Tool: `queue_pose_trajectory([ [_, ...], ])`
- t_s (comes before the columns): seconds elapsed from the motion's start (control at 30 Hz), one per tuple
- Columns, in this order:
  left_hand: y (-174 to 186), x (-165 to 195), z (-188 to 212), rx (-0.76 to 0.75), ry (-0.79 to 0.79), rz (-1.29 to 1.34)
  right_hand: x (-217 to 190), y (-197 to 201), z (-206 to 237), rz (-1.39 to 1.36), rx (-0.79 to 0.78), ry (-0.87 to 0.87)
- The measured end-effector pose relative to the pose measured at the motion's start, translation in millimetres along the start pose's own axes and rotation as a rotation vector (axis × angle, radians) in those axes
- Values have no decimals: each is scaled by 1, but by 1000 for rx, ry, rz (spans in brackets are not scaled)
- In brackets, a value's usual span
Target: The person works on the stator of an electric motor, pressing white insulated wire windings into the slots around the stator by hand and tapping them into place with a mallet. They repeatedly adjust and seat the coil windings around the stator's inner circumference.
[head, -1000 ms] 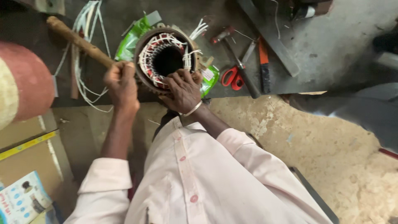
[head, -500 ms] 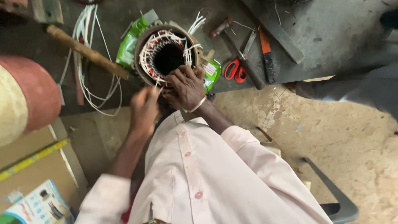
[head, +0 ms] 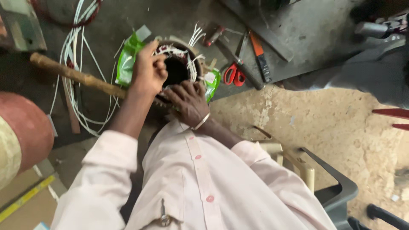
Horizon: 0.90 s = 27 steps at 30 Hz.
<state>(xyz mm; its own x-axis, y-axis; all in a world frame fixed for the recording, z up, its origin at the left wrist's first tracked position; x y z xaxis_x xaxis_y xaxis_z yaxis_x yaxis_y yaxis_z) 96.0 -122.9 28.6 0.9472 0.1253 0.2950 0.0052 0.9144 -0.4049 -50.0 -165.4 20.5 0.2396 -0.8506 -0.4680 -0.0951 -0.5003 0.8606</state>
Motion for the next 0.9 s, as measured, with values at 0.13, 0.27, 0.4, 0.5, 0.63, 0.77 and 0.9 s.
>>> queue_pose_trajectory([
  [0.13, 9, 8, 10, 70, -276, -364, 2, 2, -10, -24, -33, -25],
  [0.27, 41, 0, 64, 418, -969, -1176, 5, 7, -10, -25, 32, -37],
  [0.4, 77, -44, 75, 634, -849, -1340, 6, 2, -5, -74, 16, -41],
  [0.5, 77, -56, 71, 732, -903, -1364, 8, 1, -3, -87, 13, -40],
  [0.63, 77, -58, 51, 858, -816, -1435, 9, -2, -1, -95, -1, -32],
  [0.77, 85, -67, 40, 958, -822, -1350, 10, -5, 0, -108, 23, -17],
  [0.9, 97, -70, 34, 815, -732, -969, 11, -7, 4, -133, 22, -9],
])
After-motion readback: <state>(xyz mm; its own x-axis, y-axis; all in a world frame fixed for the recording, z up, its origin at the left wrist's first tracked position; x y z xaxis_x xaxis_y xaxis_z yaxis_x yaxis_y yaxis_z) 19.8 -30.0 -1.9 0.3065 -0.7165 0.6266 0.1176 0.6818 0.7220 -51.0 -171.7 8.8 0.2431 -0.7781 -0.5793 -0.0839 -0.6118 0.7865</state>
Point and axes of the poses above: each hand's wrist, its own z-axis away from the middle knuckle, its own y-axis out of the back of the hand, x = y × z, the point moved 6 cm from there along -z, towards the middle knuckle, and after that the axes turned 11 degrees about y, right-handed, at the moved point
